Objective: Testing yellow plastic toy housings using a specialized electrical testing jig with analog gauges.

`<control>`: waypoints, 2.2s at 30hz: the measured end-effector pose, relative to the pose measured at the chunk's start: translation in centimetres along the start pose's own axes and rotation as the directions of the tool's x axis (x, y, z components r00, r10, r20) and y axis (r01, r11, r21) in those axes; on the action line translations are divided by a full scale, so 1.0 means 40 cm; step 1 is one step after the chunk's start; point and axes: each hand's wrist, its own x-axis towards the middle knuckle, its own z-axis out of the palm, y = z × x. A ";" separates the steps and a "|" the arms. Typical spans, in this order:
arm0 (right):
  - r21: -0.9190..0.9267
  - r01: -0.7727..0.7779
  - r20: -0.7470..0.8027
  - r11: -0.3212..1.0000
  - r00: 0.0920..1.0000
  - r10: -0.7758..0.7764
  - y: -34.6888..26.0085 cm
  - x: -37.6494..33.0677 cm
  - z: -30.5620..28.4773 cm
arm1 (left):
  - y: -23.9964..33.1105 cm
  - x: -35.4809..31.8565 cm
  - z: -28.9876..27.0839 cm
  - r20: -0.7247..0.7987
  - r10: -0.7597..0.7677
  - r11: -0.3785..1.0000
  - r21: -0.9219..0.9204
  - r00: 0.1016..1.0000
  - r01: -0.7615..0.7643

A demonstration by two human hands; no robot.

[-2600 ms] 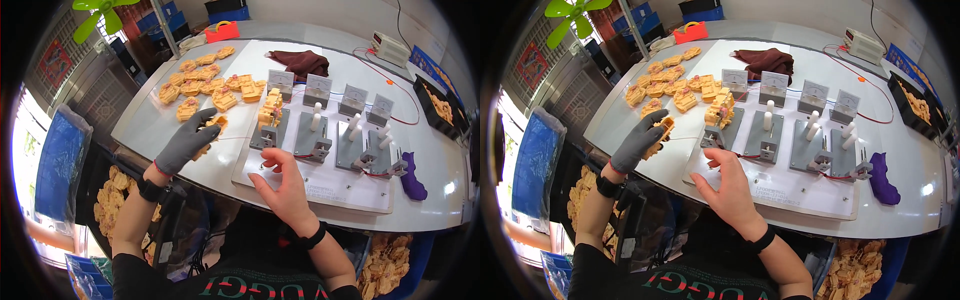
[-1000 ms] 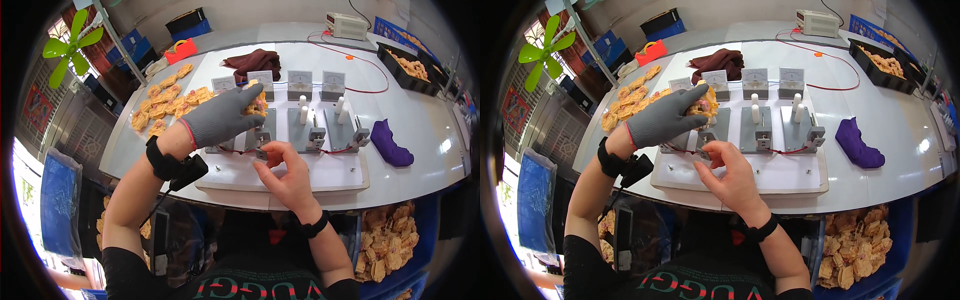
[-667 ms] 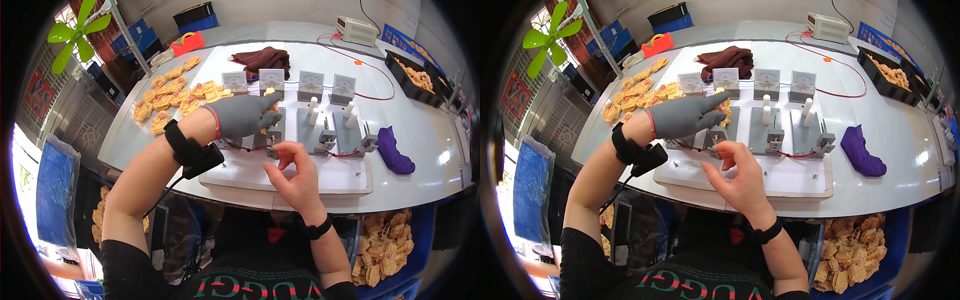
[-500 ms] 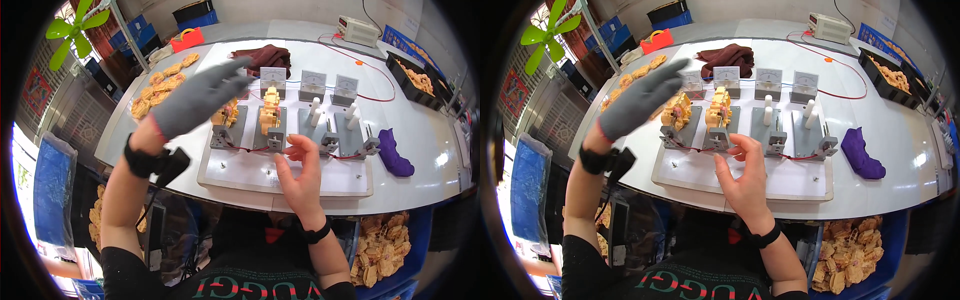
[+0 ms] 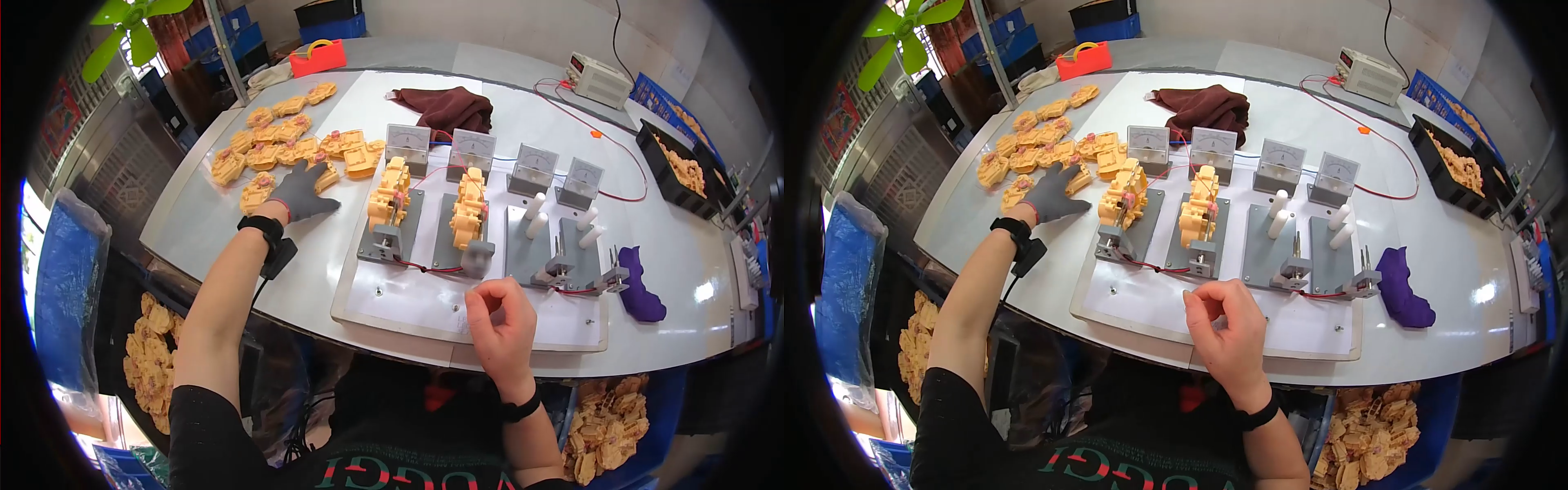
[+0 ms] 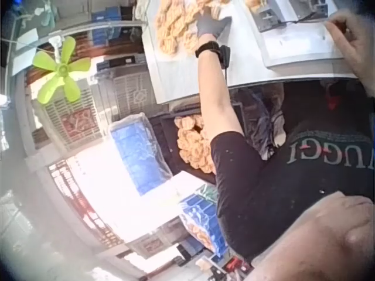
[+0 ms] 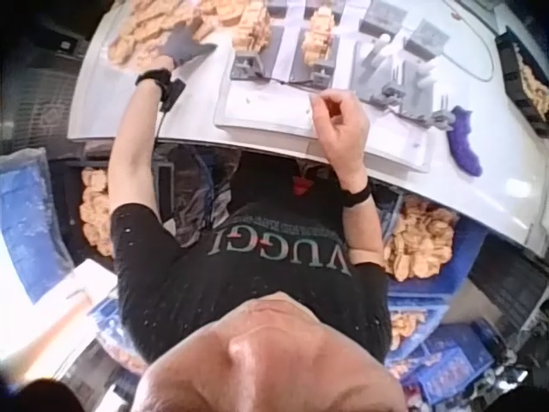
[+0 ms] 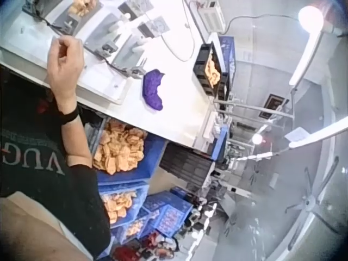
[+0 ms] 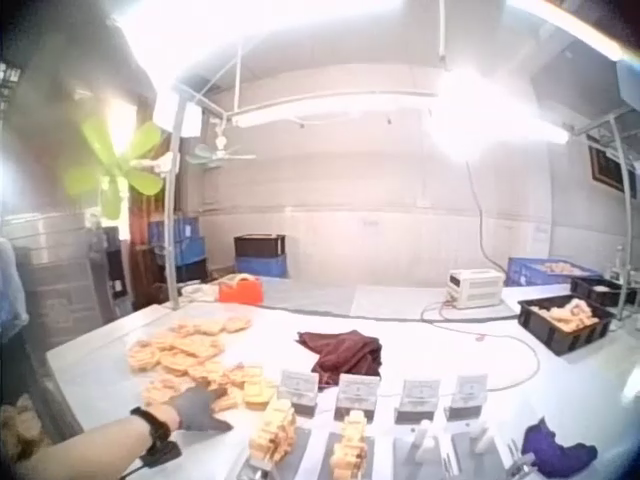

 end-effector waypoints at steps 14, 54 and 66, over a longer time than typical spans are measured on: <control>0.015 0.048 0.013 0.999 0.999 -0.048 0.005 0.003 -0.001 | 0.006 -0.158 0.012 -0.193 0.092 0.973 -0.192 0.977 -0.129; 0.004 0.445 -0.046 0.895 0.895 -0.445 -0.096 -0.021 -0.123 | 0.514 -0.503 -0.170 -0.111 0.437 -0.025 -0.993 0.893 -0.111; -0.022 0.026 -0.225 0.999 0.974 -0.031 0.045 0.006 -0.202 | 0.470 -0.286 -0.259 0.116 0.692 -0.327 -0.829 0.713 0.453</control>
